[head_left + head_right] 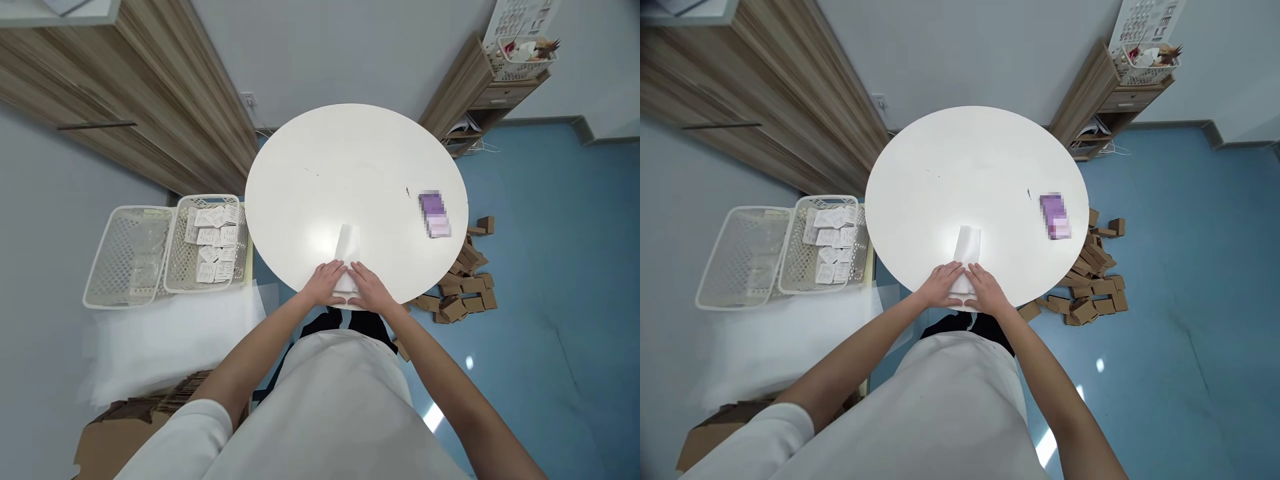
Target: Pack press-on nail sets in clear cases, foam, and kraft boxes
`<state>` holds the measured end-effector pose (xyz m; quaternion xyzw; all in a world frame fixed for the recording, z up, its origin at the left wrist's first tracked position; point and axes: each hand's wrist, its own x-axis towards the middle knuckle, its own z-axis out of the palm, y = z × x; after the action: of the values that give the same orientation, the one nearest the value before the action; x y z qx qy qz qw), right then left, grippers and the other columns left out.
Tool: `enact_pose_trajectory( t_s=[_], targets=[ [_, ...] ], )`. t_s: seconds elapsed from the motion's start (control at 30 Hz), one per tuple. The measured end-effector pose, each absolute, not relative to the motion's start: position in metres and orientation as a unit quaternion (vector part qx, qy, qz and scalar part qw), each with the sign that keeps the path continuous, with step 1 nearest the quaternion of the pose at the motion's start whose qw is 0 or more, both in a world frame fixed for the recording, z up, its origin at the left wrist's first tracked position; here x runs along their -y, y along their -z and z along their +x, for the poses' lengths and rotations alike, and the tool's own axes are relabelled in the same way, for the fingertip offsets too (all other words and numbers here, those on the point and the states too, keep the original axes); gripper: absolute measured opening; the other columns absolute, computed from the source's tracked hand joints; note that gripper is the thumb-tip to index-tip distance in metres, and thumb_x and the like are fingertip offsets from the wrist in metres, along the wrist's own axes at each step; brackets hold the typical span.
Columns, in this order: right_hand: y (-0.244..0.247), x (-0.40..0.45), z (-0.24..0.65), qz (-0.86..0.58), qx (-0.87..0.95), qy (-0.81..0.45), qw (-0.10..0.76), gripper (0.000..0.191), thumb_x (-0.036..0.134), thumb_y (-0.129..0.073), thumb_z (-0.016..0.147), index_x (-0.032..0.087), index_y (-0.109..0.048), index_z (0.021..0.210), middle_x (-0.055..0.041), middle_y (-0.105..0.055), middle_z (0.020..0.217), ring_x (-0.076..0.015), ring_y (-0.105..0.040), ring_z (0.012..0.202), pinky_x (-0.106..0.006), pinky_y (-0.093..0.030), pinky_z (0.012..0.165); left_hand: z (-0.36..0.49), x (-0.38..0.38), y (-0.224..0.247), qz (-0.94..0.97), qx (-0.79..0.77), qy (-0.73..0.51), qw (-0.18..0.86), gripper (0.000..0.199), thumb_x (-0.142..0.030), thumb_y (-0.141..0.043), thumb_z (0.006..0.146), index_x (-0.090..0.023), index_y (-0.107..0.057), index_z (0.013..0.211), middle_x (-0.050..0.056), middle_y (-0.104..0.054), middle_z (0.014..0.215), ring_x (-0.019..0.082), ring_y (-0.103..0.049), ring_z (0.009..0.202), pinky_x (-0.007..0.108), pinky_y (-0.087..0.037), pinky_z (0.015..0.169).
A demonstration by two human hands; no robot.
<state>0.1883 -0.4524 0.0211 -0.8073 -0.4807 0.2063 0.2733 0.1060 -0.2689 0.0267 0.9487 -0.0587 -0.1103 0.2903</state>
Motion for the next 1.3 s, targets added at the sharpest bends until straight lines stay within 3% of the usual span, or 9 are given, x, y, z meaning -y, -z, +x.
enact_pose_trajectory(
  t_s=[0.1, 0.23, 0.4, 0.53, 0.67, 0.77, 1.03, 1.3],
  targets=[
    [-0.015, 0.451, 0.199, -0.797, 0.492, -0.231, 0.262, 0.071, 0.017, -0.060, 0.067, 0.019, -0.031, 0.133, -0.0101, -0.030, 0.140, -0.0285, -0.027, 0.128, -0.047, -0.029, 0.102, 0.113, 0.265, -0.026, 0.946, 0.060, 0.132, 0.290, 0.078, -0.032, -0.065, 0.062, -0.020, -0.030, 0.131, 0.011, -0.032, 0.138, 0.030, -0.027, 0.126, 0.044, -0.023, 0.100],
    [-0.013, 0.452, 0.196, -0.804, 0.460, -0.233, 0.298, 0.058, 0.005, -0.046, 0.069, 0.018, -0.042, 0.126, -0.0113, -0.041, 0.133, -0.0239, -0.036, 0.124, -0.043, -0.033, 0.100, 0.111, 0.268, -0.029, 0.941, 0.038, 0.135, 0.308, 0.071, -0.015, -0.056, 0.060, -0.020, -0.034, 0.127, 0.010, -0.042, 0.130, 0.029, -0.037, 0.118, 0.041, -0.031, 0.094],
    [-0.015, 0.467, 0.171, -0.797, 0.368, -0.284, 0.387, 0.053, 0.009, -0.048, 0.068, 0.021, -0.047, 0.120, -0.0088, -0.048, 0.126, -0.0216, -0.046, 0.114, -0.039, -0.042, 0.091, 0.086, 0.276, -0.031, 0.907, 0.009, 0.118, 0.405, 0.072, -0.018, -0.056, 0.060, -0.018, -0.033, 0.128, 0.010, -0.047, 0.124, 0.028, -0.046, 0.108, 0.039, -0.037, 0.091],
    [-0.018, 0.469, 0.172, -0.787, 0.303, -0.333, 0.422, 0.042, 0.014, -0.045, 0.073, 0.024, -0.051, 0.113, -0.0054, -0.054, 0.119, -0.0194, -0.051, 0.106, -0.036, -0.043, 0.085, 0.082, 0.278, -0.028, 0.876, -0.062, 0.098, 0.469, 0.040, -0.016, -0.049, 0.068, -0.018, -0.049, 0.108, 0.008, -0.055, 0.110, 0.023, -0.052, 0.100, 0.036, -0.043, 0.085],
    [-0.022, 0.455, 0.195, -0.798, 0.238, -0.379, 0.404, 0.027, 0.030, -0.045, 0.079, 0.022, -0.054, 0.102, -0.0034, -0.061, 0.097, -0.0191, -0.055, 0.088, -0.033, -0.043, 0.076, 0.099, 0.275, -0.024, 0.814, -0.172, 0.100, 0.545, 0.020, -0.022, -0.046, 0.077, -0.019, -0.052, 0.096, 0.006, -0.061, 0.095, 0.018, -0.058, 0.088, 0.032, -0.046, 0.077],
    [-0.021, 0.443, 0.207, -0.820, 0.195, -0.380, 0.381, 0.025, 0.037, -0.041, 0.080, 0.020, -0.053, 0.094, -0.0024, -0.061, 0.088, -0.0177, -0.055, 0.079, -0.030, -0.042, 0.069, 0.111, 0.274, -0.020, 0.785, -0.219, 0.102, 0.571, 0.018, -0.024, -0.048, 0.078, -0.018, -0.052, 0.095, 0.005, -0.062, 0.091, 0.016, -0.059, 0.083, 0.030, -0.046, 0.075],
    [-0.012, 0.433, 0.204, -0.861, 0.123, -0.345, 0.355, 0.026, 0.044, -0.035, 0.082, 0.022, -0.048, 0.080, -0.0038, -0.059, 0.078, -0.0191, -0.054, 0.071, -0.030, -0.040, 0.061, 0.117, 0.284, -0.015, 0.784, -0.321, 0.086, 0.524, 0.030, -0.029, -0.046, 0.081, -0.019, -0.045, 0.110, 0.004, -0.062, 0.090, 0.017, -0.058, 0.084, 0.031, -0.045, 0.075],
    [-0.009, 0.429, 0.208, -0.854, 0.089, -0.325, 0.397, 0.030, 0.044, -0.041, 0.081, 0.022, -0.043, 0.101, -0.0025, -0.061, 0.071, -0.0174, -0.056, 0.056, -0.030, -0.041, 0.054, 0.120, 0.299, -0.022, 0.780, -0.392, 0.051, 0.485, 0.027, -0.029, -0.046, 0.082, -0.018, -0.045, 0.107, 0.006, -0.063, 0.090, 0.018, -0.059, 0.084, 0.031, -0.045, 0.074]
  ],
)
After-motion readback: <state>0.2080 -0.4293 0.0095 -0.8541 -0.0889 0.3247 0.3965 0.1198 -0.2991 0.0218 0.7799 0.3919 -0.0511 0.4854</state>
